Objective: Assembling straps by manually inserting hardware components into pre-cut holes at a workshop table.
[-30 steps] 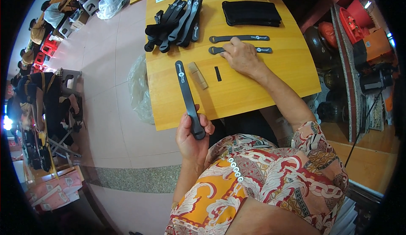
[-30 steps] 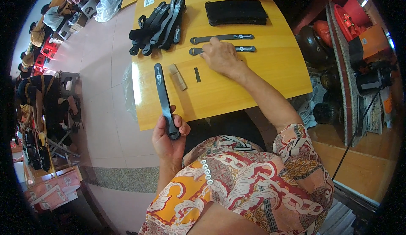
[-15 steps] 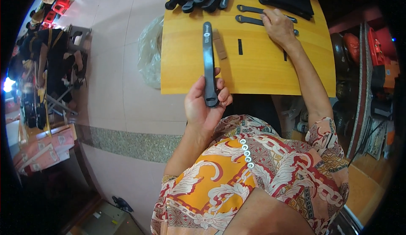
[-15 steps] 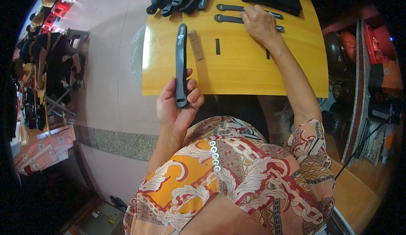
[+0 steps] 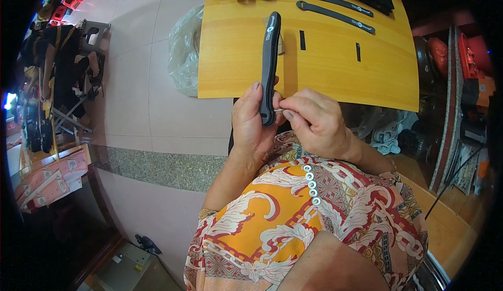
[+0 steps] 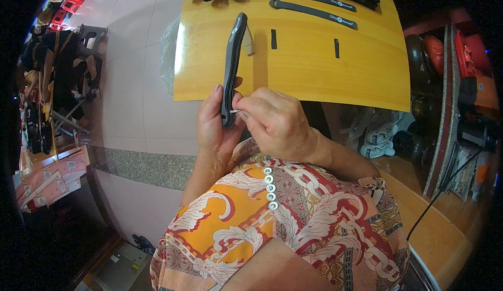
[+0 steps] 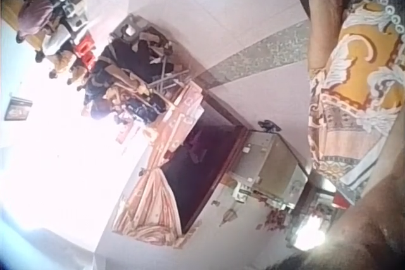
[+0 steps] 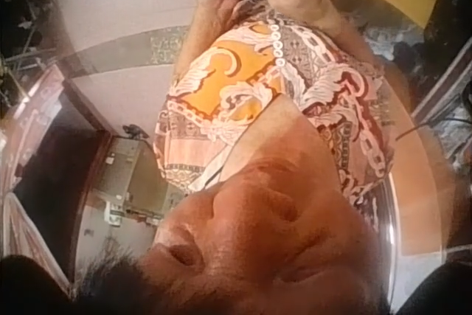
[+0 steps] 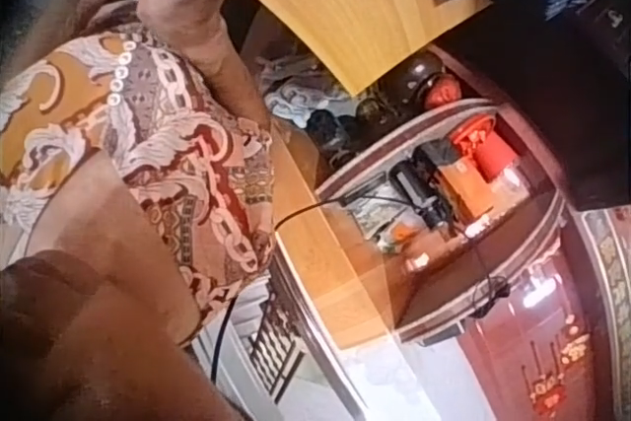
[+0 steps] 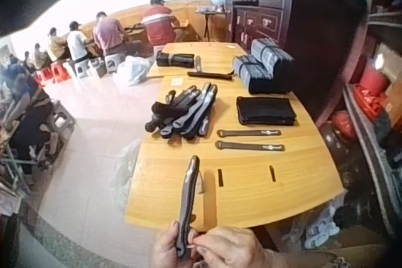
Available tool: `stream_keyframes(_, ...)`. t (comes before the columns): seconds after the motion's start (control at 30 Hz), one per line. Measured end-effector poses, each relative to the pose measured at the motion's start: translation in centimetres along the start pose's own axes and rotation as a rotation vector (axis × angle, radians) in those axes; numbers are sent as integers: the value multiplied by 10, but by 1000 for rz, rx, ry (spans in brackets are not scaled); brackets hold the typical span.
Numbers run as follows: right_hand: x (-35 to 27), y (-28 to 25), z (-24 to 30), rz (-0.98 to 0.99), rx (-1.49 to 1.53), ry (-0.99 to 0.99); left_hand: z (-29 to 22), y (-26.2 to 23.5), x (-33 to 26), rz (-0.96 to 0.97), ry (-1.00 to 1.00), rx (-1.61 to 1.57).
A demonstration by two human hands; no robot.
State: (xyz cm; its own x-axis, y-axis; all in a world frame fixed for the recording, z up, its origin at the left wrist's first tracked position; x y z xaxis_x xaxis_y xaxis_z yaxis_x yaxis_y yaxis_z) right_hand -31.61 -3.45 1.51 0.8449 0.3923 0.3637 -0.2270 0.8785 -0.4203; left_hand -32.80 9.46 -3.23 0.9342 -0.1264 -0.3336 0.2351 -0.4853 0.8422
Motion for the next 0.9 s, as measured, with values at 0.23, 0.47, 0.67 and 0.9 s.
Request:
stream_keyframes(0.23, -3, 6, 3, 25, -192, -101, 1, -7, -6, -25, 77, 13)
stream_keyframes(0.47, -6, 7, 2, 39, -225, -85, 2, -10, -6, -20, 62, 28)
stream_keyframes(0.67, -7, 6, 1, 22, -252, -116, 3, -9, -6, -32, 47, 85)
stream_keyframes(0.9, -7, 7, 1, 1, -238, -180, 3, -3, -9, -90, 119, 255)
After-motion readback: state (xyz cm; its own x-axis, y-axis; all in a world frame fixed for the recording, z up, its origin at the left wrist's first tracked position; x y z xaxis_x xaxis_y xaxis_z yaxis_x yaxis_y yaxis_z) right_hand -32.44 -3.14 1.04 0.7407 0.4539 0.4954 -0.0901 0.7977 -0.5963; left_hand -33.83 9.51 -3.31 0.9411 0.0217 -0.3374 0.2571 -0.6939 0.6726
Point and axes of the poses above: each hand's wrist, its own x-axis towards the middle knuckle, its own y-axis out of the palm, z = x × y, the point moved 2 cm from there along x, towards the middle knuckle, and after that the axes turned 4 degrees about y, right-handed, at the moved point
